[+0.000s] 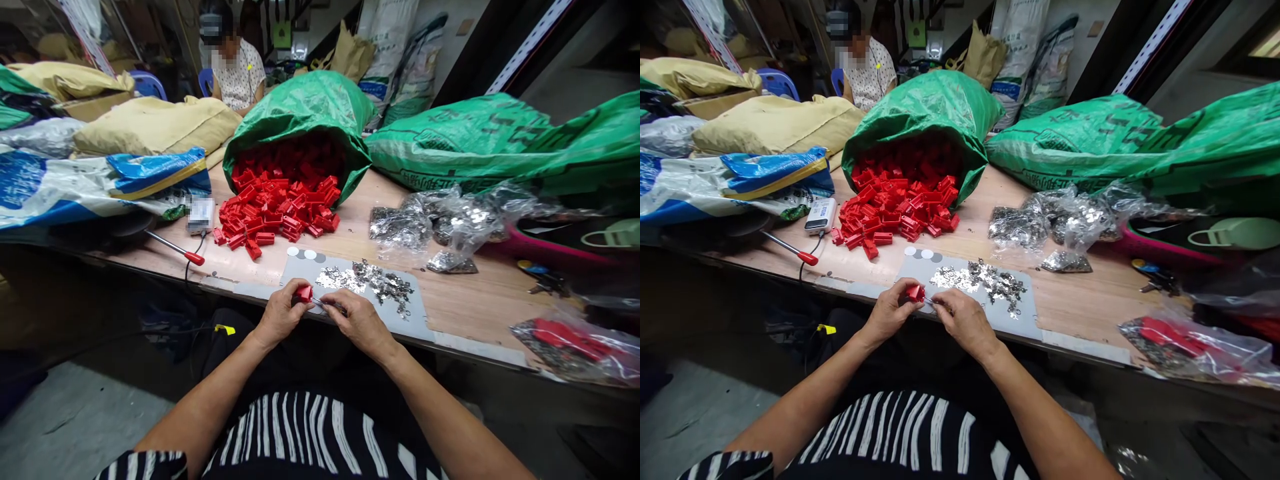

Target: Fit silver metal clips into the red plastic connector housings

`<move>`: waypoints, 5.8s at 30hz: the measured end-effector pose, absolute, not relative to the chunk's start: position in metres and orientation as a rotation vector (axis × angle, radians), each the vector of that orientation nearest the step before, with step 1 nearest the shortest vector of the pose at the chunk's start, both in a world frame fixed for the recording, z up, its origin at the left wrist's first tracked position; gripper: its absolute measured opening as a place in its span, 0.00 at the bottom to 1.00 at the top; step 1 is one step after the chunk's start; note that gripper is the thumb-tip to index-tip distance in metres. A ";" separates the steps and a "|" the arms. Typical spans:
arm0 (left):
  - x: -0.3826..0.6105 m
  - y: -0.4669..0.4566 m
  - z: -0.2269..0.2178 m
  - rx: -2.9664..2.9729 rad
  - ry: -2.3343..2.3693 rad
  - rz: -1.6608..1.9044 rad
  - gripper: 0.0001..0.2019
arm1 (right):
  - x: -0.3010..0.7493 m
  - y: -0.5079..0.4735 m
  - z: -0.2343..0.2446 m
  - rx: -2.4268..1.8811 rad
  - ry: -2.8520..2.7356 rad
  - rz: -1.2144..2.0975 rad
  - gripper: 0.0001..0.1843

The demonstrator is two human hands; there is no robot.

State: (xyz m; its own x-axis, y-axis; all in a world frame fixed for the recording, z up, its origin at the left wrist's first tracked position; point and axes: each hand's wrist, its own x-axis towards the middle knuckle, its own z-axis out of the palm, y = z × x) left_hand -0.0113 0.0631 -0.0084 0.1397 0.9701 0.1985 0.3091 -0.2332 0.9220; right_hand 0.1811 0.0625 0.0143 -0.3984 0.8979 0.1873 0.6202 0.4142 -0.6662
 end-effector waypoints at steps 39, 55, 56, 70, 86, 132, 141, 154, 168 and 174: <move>-0.014 0.059 -0.012 1.574 1.219 1.116 0.13 | 0.172 0.050 0.014 -1.418 -2.133 0.668 0.11; 0.009 0.021 0.021 0.154 0.638 1.165 0.04 | 0.177 0.024 0.030 -1.171 -2.051 1.085 0.21; 0.010 0.020 0.021 0.121 0.646 1.151 0.04 | 0.177 0.024 0.030 -1.171 -2.055 1.071 0.21; 0.018 0.014 0.021 0.021 0.607 1.094 0.12 | 0.182 0.022 0.034 -1.199 -2.126 0.939 0.18; 0.018 0.013 0.020 0.012 0.578 1.117 0.11 | 0.177 0.022 0.029 -1.187 -2.066 0.961 0.17; -0.014 0.021 -0.111 0.229 0.960 0.885 0.15 | 0.049 0.143 0.020 -1.242 -2.414 0.528 0.12; -0.033 0.006 -0.049 0.491 0.563 0.888 0.22 | 0.149 0.061 0.032 -1.110 -2.137 1.235 0.08; -0.005 -0.001 -0.016 0.609 0.844 1.003 0.15 | 0.206 0.019 0.024 -1.257 -1.927 1.170 0.17; 0.001 -0.002 -0.009 0.659 0.906 0.997 0.16 | 0.253 0.062 0.027 -2.069 -2.020 0.110 0.05; -0.003 -0.002 -0.010 0.638 0.936 1.022 0.16 | 0.252 0.062 0.027 -2.138 -2.089 0.064 0.10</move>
